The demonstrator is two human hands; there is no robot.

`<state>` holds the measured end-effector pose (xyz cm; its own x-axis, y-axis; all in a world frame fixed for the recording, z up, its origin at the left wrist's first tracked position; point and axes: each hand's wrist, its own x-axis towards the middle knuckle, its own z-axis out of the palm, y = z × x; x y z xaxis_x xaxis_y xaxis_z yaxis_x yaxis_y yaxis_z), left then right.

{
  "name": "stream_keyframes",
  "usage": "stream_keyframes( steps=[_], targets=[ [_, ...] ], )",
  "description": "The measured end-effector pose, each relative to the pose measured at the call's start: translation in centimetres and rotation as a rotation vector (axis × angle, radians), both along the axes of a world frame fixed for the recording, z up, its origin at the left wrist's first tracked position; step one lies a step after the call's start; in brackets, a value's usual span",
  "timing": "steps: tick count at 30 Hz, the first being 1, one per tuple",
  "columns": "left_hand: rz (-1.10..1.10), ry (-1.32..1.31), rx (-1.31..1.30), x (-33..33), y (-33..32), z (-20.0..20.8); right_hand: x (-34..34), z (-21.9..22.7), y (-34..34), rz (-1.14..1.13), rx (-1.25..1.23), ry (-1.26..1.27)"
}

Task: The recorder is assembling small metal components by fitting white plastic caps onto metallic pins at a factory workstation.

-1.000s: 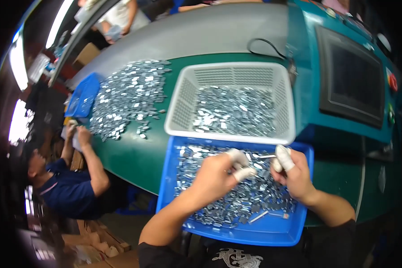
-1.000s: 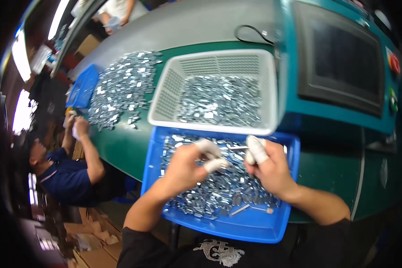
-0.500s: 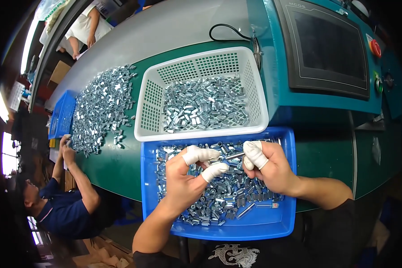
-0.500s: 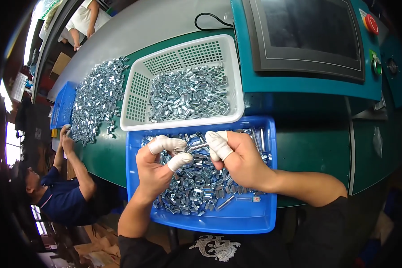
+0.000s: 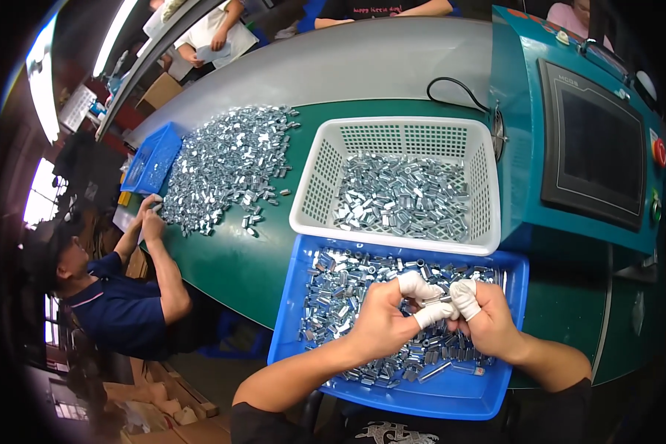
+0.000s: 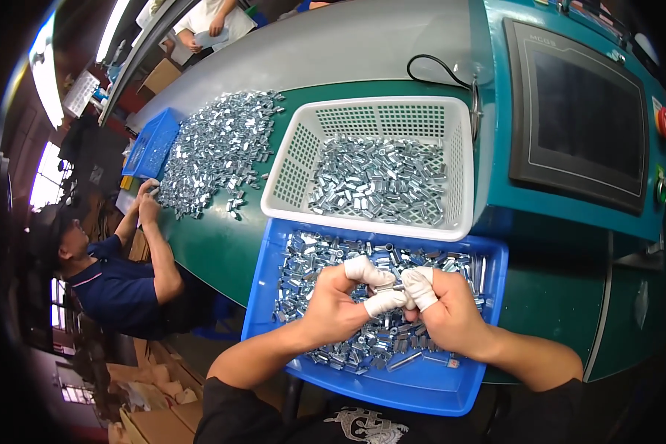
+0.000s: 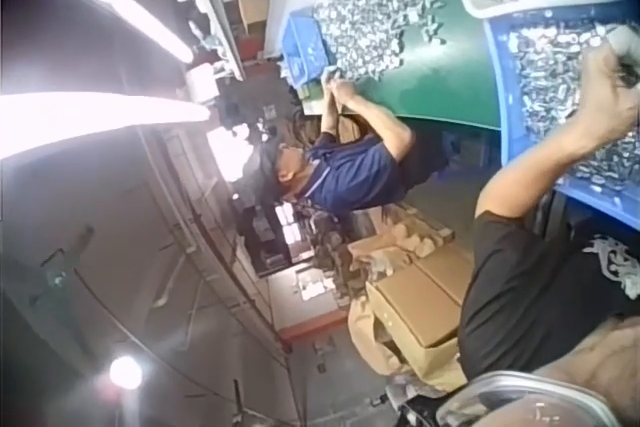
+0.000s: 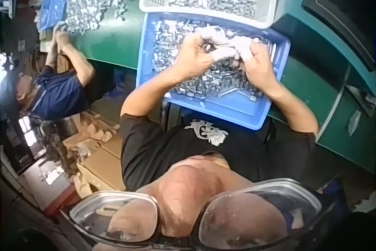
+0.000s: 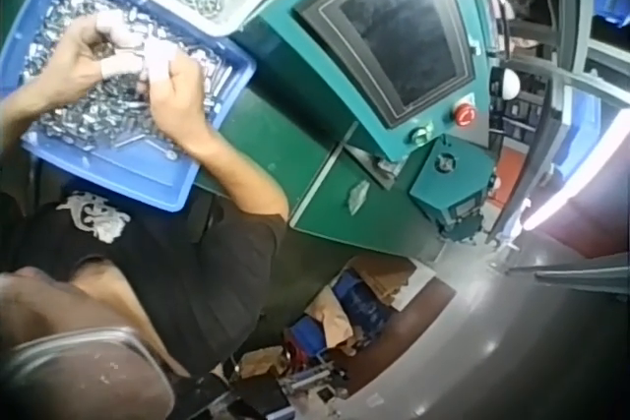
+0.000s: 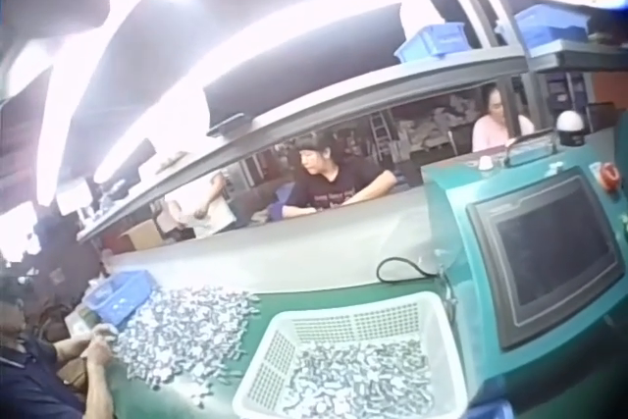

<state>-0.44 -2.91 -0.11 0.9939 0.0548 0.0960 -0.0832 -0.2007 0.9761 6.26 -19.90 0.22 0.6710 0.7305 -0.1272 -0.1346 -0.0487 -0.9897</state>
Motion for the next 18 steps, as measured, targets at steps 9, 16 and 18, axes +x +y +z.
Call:
stream_keyframes(
  steps=[9, 16, 18],
  targets=[
    [0.007, -0.102, 0.177, 0.6, 0.8, 1.2, 0.4, -0.2, 0.0, -0.053, 0.031, 0.065],
    [-0.065, 0.053, 0.193, 0.5, 0.8, 0.3, 0.0, -0.6, 0.2, -0.087, 0.049, -0.071],
    [-0.037, -0.081, 0.252, 0.8, 1.0, 0.3, 0.2, -0.5, 0.2, -0.07, 0.014, -0.046]
  ],
)
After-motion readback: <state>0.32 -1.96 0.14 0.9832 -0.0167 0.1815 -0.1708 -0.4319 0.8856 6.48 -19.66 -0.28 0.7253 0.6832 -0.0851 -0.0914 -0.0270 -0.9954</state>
